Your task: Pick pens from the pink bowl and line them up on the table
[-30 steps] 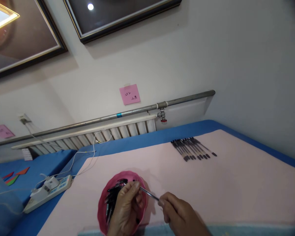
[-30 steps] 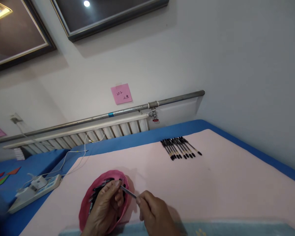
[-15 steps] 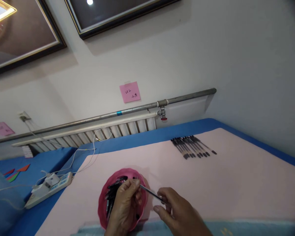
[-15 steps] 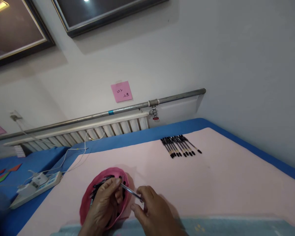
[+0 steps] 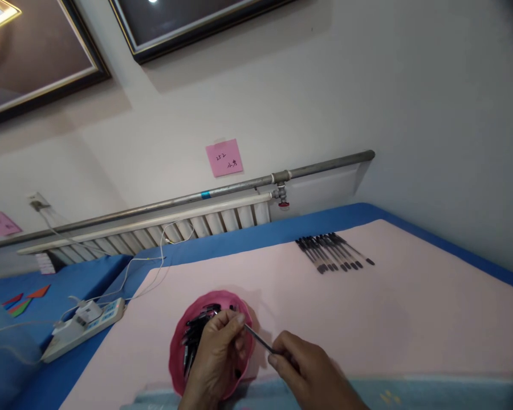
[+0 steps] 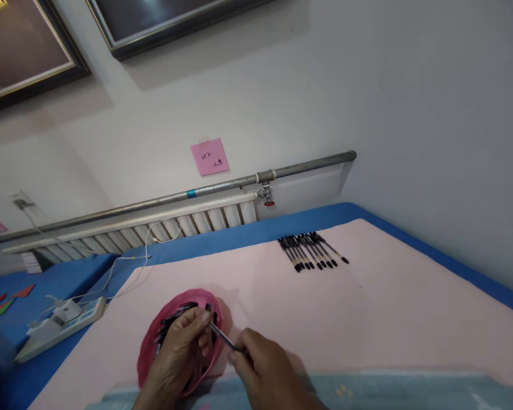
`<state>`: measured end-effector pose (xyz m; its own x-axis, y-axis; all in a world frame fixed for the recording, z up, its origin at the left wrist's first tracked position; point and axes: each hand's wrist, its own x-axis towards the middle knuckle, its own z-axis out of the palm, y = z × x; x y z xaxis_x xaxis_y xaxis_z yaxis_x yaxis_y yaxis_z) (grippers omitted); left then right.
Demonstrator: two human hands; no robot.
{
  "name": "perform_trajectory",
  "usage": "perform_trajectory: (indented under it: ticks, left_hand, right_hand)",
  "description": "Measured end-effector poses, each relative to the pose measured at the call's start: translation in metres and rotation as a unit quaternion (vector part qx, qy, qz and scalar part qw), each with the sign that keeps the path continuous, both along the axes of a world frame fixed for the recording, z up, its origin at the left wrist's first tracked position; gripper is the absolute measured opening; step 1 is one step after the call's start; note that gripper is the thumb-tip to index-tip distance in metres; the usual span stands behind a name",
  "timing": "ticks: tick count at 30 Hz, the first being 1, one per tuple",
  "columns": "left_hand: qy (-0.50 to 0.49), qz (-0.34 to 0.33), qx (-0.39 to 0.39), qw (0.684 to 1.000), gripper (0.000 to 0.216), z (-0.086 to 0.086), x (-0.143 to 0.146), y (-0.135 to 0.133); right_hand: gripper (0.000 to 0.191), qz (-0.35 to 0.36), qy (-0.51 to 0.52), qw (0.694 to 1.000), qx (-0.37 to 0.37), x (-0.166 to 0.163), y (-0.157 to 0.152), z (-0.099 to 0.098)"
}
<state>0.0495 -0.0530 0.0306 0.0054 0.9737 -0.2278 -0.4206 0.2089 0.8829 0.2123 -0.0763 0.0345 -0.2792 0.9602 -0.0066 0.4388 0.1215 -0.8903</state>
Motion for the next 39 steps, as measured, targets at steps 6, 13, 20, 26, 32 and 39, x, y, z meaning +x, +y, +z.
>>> perform_trajectory:
  ticks: [6, 13, 20, 26, 32, 39]
  left_hand:
    - [0.091, 0.009, 0.045, 0.995, 0.027, 0.003, -0.001, 0.004]
    - [0.493, -0.012, 0.117, 0.862, 0.01, -0.001, -0.013, 0.009]
    - [0.591, -0.001, 0.078, 0.803, 0.015, -0.007, -0.012, 0.005]
    - [0.602, -0.005, 0.059, 0.796, 0.016, -0.008, -0.004, 0.005]
    - [0.602, -0.006, 0.076, 0.795, 0.013, -0.006, -0.008, 0.004]
    - [0.31, -0.044, 0.078, 0.946, 0.018, 0.005, -0.002, -0.008]
  right_hand:
    - [0.02, 0.032, 0.144, 0.983, -0.112, 0.004, 0.008, 0.002]
    - [0.023, -0.072, 0.208, 0.97, -0.105, 0.021, 0.021, 0.012]
    - [0.023, -0.068, 0.259, 0.955, -0.127, 0.017, 0.017, 0.012]
    - [0.022, -0.049, 0.269, 0.953, -0.132, 0.017, 0.016, 0.011]
    - [0.023, -0.043, 0.31, 0.938, -0.148, 0.016, 0.016, 0.011]
    - [0.01, -0.093, 0.393, 0.905, -0.133, 0.01, 0.015, 0.01]
